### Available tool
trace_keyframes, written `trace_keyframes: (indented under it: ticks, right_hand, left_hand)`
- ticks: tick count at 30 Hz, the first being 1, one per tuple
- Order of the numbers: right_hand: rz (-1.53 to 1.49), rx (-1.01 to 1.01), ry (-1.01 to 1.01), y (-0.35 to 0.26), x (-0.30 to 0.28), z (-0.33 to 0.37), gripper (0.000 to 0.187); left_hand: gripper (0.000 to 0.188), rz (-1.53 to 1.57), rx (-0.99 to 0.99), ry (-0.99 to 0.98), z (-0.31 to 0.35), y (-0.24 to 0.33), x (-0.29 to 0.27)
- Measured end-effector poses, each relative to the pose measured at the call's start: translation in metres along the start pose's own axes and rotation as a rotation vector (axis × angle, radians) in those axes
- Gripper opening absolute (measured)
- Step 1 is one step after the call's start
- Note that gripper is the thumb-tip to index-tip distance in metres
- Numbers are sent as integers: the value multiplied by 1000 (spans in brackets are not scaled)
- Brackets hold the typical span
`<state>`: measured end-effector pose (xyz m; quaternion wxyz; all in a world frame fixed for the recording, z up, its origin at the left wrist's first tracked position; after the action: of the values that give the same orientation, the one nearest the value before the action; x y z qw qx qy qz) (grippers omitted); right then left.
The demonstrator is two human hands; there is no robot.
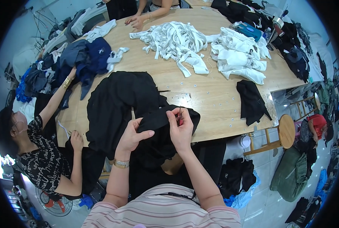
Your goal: The recorder uses scissors to trim excess threads from black garments on a large work table.
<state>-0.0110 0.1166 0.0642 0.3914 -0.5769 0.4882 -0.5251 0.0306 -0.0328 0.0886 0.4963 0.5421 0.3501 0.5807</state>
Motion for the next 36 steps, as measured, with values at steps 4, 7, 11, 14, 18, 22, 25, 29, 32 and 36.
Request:
trace_keyframes:
  ticks: [4,7,11,14,18,22,25,29,32,36]
  right_hand:
    - [-14,38,-12,3,0,-1,14]
    - [11,26,-7,7,-1,-2,14]
    - [-44,67,-41,9,3,-2,13]
    - [-114,105,-45,14,9,0,12]
    - [-58,190,-57,16,2,1,16]
    - [-75,216,-15,23,-1,1,15]
    - [-98,256,5,26,-2,1,14]
    - [-137,357,-82,30,-11,-2,20]
    - [-225,400,-134,16,-11,-2,29]
    - [-289,416,-130,11,-15,0,32]
  left_hand:
    - [30,7,1,19,-5,-6,-1]
    - [29,23,1,12,-8,-9,-1]
    - [28,48,16,22,-11,-7,-2]
    - [29,44,18,62,-11,-12,-3]
    - [25,-76,38,53,-16,-18,-2]
    - [22,-120,26,63,-19,-23,1]
    - [21,-128,22,55,-20,-20,4]
    - [21,-137,3,56,-27,-20,4]
    - [21,-133,3,66,-28,-19,2]
    - [23,-128,5,96,-30,-24,-5]
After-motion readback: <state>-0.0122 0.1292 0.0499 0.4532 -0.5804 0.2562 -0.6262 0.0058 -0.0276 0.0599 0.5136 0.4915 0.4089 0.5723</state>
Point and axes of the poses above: each hand's wrist, its own z-axis away from the middle knuckle, its own x-axis out of the palm, y = z × x, the point moved 3 cm from there along -z, towards the middle knuckle, and after that the axes turned 2 degrees about -x, right-handed, at the moved point
